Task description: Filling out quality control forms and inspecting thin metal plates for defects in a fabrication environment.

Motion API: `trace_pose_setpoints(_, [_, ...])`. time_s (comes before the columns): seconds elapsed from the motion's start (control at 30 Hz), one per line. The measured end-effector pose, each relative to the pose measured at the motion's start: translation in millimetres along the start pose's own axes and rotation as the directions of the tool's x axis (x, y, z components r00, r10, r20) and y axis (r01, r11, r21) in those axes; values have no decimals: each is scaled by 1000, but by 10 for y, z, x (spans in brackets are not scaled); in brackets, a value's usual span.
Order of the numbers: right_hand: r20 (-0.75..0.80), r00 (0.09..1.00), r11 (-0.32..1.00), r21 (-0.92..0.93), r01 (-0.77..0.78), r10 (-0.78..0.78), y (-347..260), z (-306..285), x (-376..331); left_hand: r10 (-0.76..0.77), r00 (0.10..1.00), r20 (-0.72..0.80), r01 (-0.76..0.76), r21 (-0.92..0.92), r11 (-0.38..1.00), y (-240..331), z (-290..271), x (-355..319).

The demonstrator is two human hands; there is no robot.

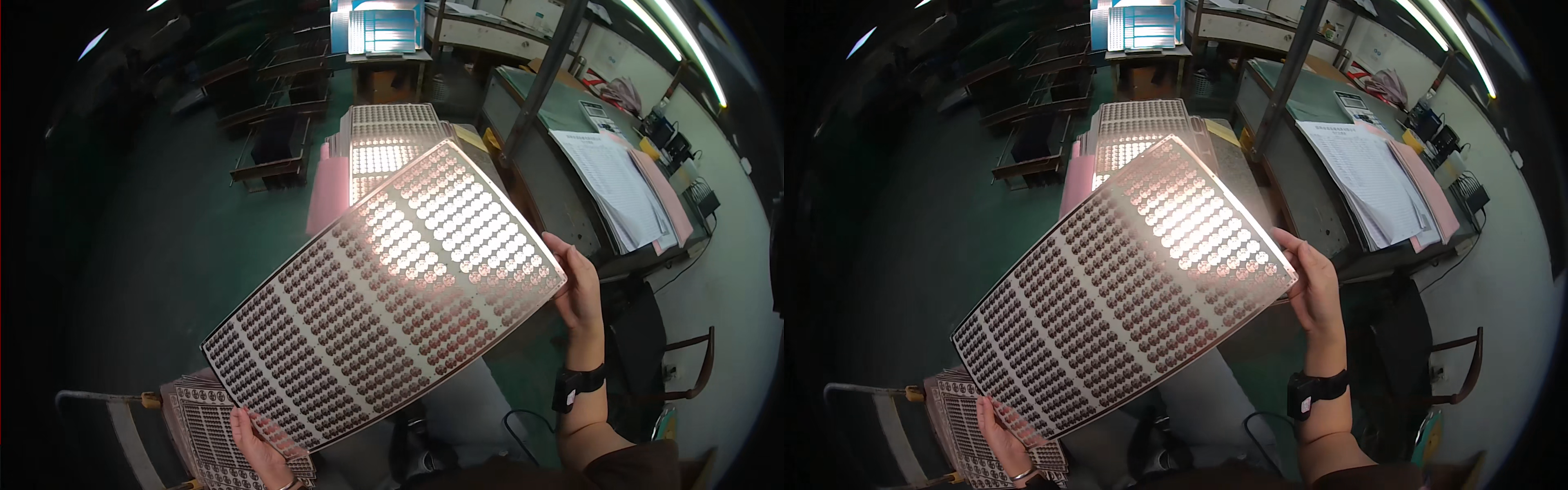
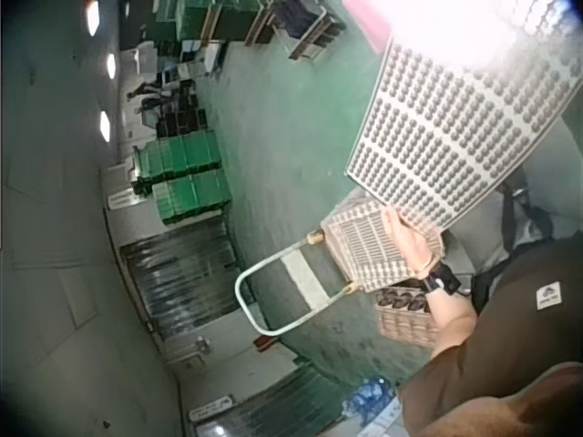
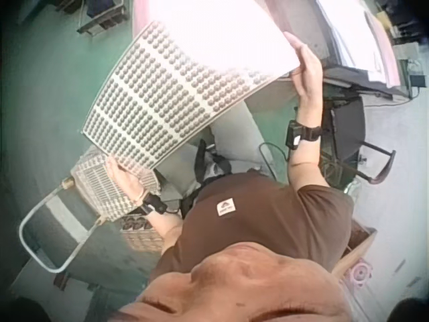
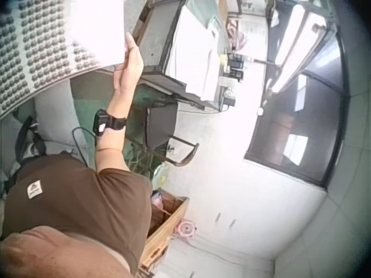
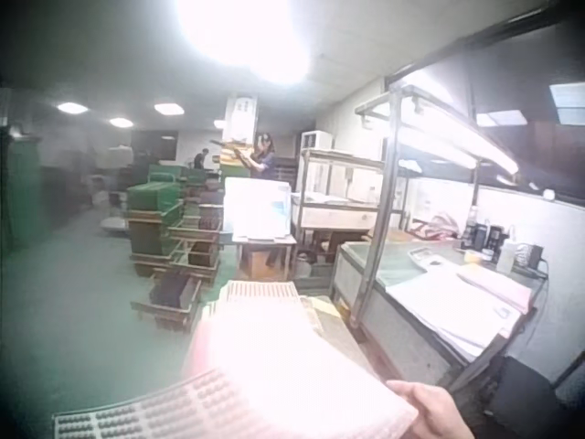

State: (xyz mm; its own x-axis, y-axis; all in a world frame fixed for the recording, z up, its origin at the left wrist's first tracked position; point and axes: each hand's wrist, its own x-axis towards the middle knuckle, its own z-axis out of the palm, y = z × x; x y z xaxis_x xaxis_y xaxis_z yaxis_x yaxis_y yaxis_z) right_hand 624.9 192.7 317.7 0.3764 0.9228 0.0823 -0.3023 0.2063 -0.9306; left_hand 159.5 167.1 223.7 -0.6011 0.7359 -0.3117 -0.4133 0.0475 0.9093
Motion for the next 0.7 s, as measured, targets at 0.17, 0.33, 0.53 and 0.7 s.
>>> trace_pose_setpoints(0.17, [45,999,998,-69,-11,14,-94,108,-79,3,995,-104,16,178,984,-20,-111,19])
trace_pose_setpoints(0.33, [75,997,994,-105,-24,32,-62,15,-86,215,834,508,-538,663,521,142,-158,-130])
trace_pose_setpoints(0.53, [90,995,953,-302,-11,39,-21,-70,-34,301,939,-167,-286,110,952,227,-131,88])
trace_pose_setpoints(0.7, [38,989,990,-22,141,-140,160,-53,90,544,790,281,-577,44,815,454,-38,-4])
